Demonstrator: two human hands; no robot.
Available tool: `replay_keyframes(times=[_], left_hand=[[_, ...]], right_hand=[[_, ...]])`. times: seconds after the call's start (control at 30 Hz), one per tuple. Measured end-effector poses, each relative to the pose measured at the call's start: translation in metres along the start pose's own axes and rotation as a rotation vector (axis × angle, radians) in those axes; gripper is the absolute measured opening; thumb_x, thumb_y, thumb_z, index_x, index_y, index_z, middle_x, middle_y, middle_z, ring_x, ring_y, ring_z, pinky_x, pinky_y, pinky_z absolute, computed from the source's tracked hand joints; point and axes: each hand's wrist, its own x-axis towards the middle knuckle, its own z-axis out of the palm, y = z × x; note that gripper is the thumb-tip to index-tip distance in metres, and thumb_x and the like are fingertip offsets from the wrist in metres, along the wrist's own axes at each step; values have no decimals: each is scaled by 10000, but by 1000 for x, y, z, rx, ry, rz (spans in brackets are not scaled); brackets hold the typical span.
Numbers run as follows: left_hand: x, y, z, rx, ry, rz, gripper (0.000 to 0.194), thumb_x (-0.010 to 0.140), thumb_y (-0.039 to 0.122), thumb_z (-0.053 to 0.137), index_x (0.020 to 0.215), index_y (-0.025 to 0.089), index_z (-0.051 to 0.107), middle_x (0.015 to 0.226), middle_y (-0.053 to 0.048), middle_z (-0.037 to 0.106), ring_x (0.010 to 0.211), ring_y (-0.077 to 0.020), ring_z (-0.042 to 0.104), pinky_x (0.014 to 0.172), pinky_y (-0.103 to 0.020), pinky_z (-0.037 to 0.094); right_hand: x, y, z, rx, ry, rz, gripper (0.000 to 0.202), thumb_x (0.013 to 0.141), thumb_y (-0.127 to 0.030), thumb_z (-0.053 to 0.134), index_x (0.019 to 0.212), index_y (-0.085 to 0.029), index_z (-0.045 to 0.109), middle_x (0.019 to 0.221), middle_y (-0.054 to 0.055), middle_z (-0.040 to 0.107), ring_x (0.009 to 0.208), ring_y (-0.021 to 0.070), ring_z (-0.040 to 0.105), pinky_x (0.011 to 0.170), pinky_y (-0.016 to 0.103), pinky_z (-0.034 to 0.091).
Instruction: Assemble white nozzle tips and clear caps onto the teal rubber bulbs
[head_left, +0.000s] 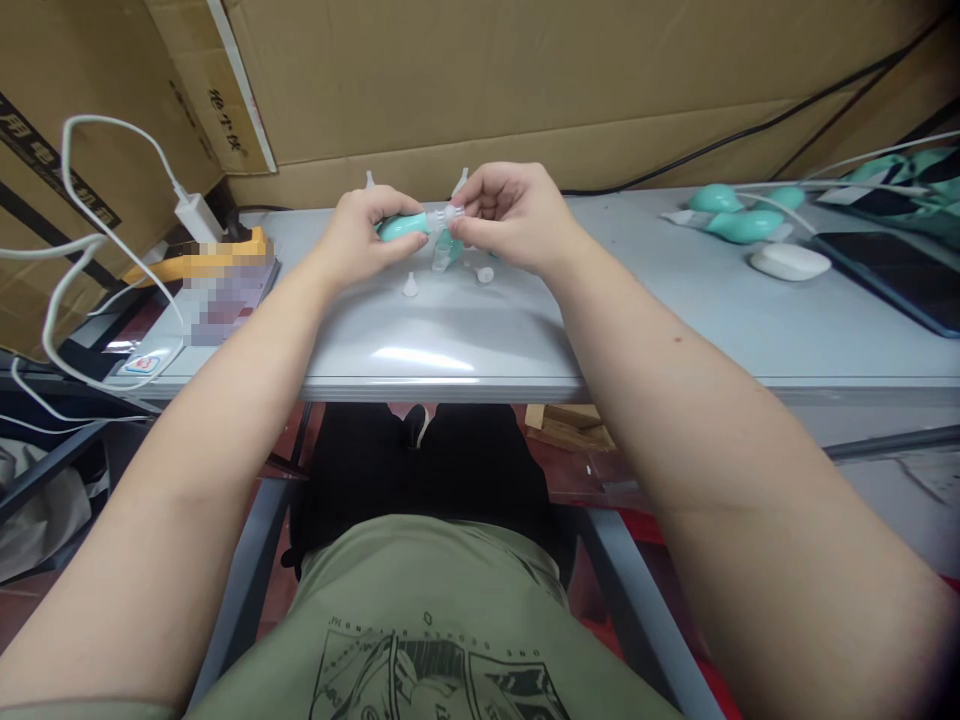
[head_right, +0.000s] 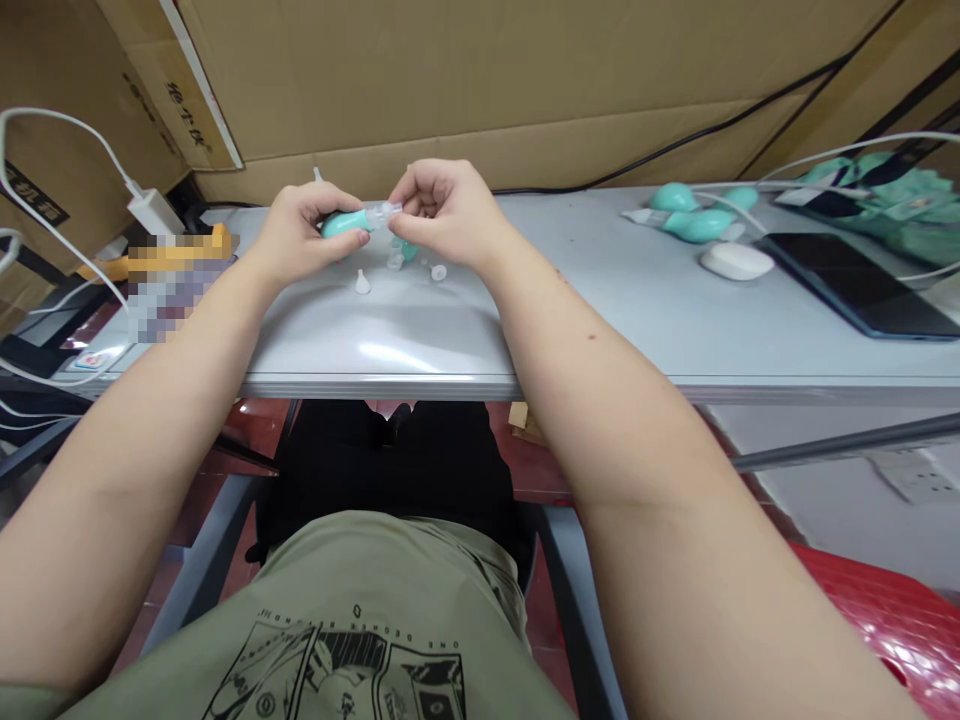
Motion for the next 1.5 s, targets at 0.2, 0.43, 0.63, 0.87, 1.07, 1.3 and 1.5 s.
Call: replay_keyframes(times=[0.2, 0.43, 0.63, 0.87, 1.07, 1.3, 1.5], left_hand=[[-2, 1, -1, -12, -3, 3, 256, 1041, 470, 882, 1130, 232, 917, 987, -88, 840, 1078, -332, 839, 1120, -500, 681], [-2, -3, -6, 46, -37, 44, 234, 975, 506, 893, 915, 282, 863, 889, -70, 788, 1000, -340, 806, 1050, -525, 673], [-4, 0, -10, 92, -107, 68, 168, 965, 438, 886, 888, 295, 845, 967, -103, 843, 1019, -365, 839, 1089, -568, 694], [-4, 0, -10, 147, -176, 77, 42, 911, 320, 881, 923, 281, 872, 1023, -101, 878, 1080, -397, 871, 1096, -586, 694], [-5, -5, -10, 108, -122, 75, 35, 945, 317, 895, 972, 295, 901, 1054, -100, 896, 1096, -382, 864, 1102, -574, 684], [-4, 2, -4, 88, -114, 68, 63, 956, 285, 870, 999, 282, 916, 1024, -103, 894, 1081, -376, 873, 1124, -554, 684], [-5, -2, 1, 90, -56, 69, 78, 1013, 329, 876, 1032, 285, 938, 1079, -109, 907, 1097, -361, 882, 1106, -540, 699]], right_hand=[[4, 11, 0, 10, -36, -29, 621, 784, -708, 1268, 892, -369, 758, 757, -3, 724, 804, 303, 648, 844, 548, 670], [6, 17, -4, -31, -81, -21, 605, 780, -746, 1260, 918, -363, 813, 776, 18, 746, 871, 329, 683, 962, 589, 690], [6, 23, -5, -64, -91, -36, 427, 853, -552, 1238, 907, -359, 860, 867, 25, 800, 862, 315, 683, 946, 566, 725], [6, 26, -2, -115, -126, -37, 372, 887, -300, 1175, 831, -348, 810, 825, 21, 738, 789, 311, 707, 774, 497, 701], [5, 26, 2, -68, -107, -47, 456, 896, -513, 1209, 877, -363, 779, 785, 20, 709, 829, 310, 694, 914, 543, 714], [3, 26, 5, -32, -80, -42, 436, 901, -466, 1212, 873, -367, 788, 810, 32, 794, 800, 343, 748, 845, 558, 741], [3, 24, 8, 32, -69, -40, 496, 893, -508, 1245, 878, -363, 771, 831, 38, 815, 833, 363, 804, 798, 549, 774]])
